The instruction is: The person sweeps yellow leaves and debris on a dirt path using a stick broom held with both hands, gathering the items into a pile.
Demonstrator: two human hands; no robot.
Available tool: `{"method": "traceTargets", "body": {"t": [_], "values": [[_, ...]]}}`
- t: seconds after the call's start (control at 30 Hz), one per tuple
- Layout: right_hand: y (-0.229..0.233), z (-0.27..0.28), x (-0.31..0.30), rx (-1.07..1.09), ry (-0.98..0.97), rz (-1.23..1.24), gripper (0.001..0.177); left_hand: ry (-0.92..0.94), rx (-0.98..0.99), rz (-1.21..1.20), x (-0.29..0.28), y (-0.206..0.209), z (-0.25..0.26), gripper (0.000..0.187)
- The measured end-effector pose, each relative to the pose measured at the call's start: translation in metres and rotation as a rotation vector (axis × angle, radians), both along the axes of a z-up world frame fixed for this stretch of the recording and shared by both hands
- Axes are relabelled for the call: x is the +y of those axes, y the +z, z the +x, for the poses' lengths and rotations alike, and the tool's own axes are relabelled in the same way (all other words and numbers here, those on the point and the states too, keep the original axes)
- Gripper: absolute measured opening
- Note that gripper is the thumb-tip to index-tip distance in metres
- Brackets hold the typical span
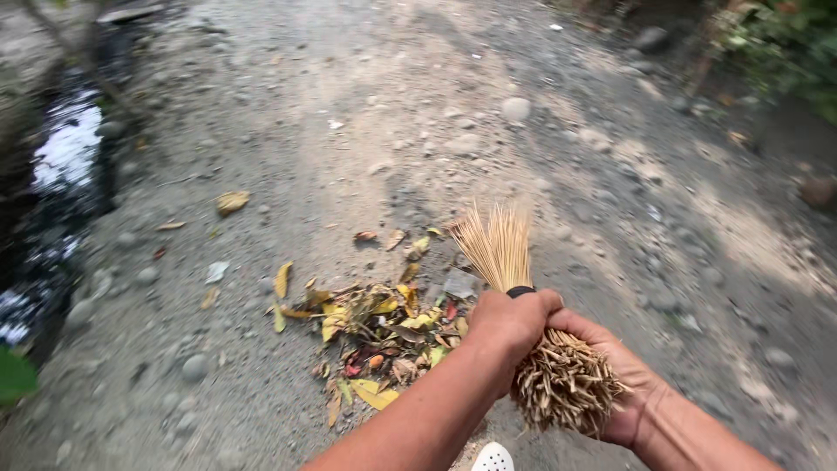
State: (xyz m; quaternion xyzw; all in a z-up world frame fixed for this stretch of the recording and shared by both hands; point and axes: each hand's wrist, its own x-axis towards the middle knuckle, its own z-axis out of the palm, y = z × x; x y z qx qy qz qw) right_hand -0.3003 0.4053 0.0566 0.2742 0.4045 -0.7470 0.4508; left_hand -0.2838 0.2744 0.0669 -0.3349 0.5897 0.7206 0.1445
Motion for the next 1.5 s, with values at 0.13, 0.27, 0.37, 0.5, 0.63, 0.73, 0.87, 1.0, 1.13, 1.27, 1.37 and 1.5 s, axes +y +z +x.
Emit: {"method": "traceTargets", "body": {"t": [0.13, 0.27, 0.37, 0.5, 0.63, 0.73, 0.87, 1.0, 1.13, 1.27, 1.37, 1.5], "values": [[-0.018, 0.001, -0.008, 0.013, 0.223, 0.009, 0.026, 0.207, -0.099, 0.297, -0.014, -0.001, 0.041, 0.043], [-0.040, 0.026, -0.012, -0.077, 0.463, 0.141, 0.033, 0.446, -0.130, 0.382, -0.008, 0.000, 0.092, 0.043], [-0.055, 0.045, -0.014, -0.139, 0.573, -0.013, 0.032, 0.551, -0.072, 0.400, 0.006, -0.005, 0.132, 0.046], [-0.050, 0.075, -0.021, -0.221, 0.752, 0.050, 0.041, 0.729, -0.036, 0.490, 0.021, 0.004, 0.169, 0.045], [-0.041, 0.090, -0.031, -0.281, 0.920, 0.075, 0.041, 0.934, -0.089, 0.638, 0.030, 0.006, 0.185, 0.042], [-0.028, 0.080, -0.026, -0.294, 1.011, 0.096, 0.041, 0.975, -0.169, 0.761, 0.045, -0.006, 0.172, 0.037], [-0.008, 0.045, 0.000, -0.296, 1.037, 0.151, 0.042, 0.757, -0.250, 0.834, 0.072, -0.034, 0.128, 0.037], [0.003, -0.009, 0.031, -0.213, 0.960, 0.253, 0.043, 0.443, -0.143, 0.930, 0.098, -0.061, 0.059, 0.043], [-0.007, -0.058, 0.040, -0.066, 0.865, 0.270, 0.039, 0.426, -0.066, 0.818, 0.106, -0.074, 0.010, 0.038], [-0.021, -0.088, 0.034, 0.124, 0.918, 0.454, 0.034, 0.424, 0.086, 0.850, 0.100, -0.081, -0.010, 0.037], [-0.021, -0.091, 0.032, 0.183, 0.936, 0.427, 0.033, 0.416, 0.134, 0.873, 0.096, -0.079, -0.012, 0.040], [-0.009, -0.094, 0.041, 0.269, 0.935, 0.496, 0.035, 0.450, 0.166, 0.800, 0.098, -0.062, -0.012, 0.038]]}}
